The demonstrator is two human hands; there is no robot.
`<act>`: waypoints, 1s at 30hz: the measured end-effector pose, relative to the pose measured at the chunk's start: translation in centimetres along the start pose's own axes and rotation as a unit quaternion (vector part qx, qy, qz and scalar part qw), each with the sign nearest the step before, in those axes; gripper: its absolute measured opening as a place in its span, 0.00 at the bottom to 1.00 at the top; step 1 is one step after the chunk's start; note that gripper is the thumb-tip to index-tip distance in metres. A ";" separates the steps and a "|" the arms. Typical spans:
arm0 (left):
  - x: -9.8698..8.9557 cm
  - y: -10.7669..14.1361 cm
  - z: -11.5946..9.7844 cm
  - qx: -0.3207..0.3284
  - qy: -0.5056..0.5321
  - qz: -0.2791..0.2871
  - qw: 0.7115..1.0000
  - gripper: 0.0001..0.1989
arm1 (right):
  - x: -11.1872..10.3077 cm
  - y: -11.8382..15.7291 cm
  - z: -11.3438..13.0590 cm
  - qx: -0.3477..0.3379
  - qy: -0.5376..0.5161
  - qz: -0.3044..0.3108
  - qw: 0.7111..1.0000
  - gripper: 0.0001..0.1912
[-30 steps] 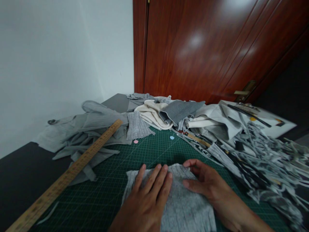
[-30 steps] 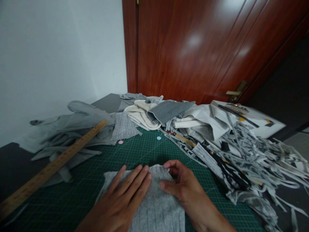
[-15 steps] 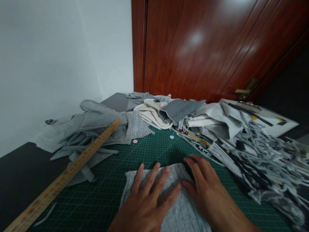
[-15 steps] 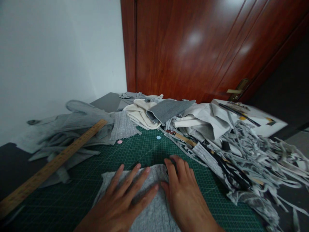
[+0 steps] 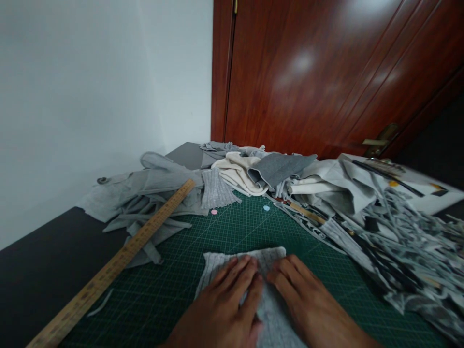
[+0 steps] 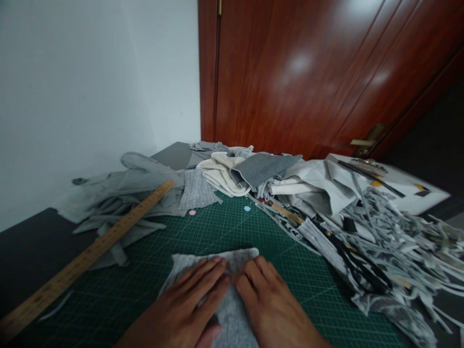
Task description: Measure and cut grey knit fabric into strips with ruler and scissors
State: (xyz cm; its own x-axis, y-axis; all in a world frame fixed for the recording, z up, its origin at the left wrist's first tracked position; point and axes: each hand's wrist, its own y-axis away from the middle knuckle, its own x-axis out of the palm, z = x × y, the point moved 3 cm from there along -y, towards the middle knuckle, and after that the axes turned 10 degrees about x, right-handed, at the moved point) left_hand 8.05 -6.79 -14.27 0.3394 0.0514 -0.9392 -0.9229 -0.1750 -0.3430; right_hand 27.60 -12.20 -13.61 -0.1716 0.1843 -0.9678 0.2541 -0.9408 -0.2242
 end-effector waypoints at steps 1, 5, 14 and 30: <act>-0.2 0.2 0.2 -0.008 0.006 0.008 1.000 0.33 | 0.1 0.1 -0.2 0.006 0.005 -0.001 1.000 0.17; -1.7 1.1 1.1 -0.015 0.021 0.032 0.999 0.39 | 0.3 0.9 -1.0 0.004 0.015 -0.011 1.000 0.31; -4.3 3.4 2.5 -0.116 0.075 0.085 0.987 0.51 | 0.3 0.2 -1.9 -0.017 0.042 0.087 0.995 0.64; -5.0 4.5 4.0 -0.107 0.115 0.127 0.979 0.62 | 0.0 -0.1 -1.3 0.072 -0.053 0.189 0.978 0.76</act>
State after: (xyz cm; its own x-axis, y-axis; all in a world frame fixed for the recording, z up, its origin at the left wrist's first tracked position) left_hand 1.49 -3.95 -11.14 0.1593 -0.2383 -0.9580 -0.9316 -0.3574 -0.0660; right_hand 28.82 -11.71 -13.78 -0.1915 -0.2071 -0.9594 0.1822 -0.9680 0.1726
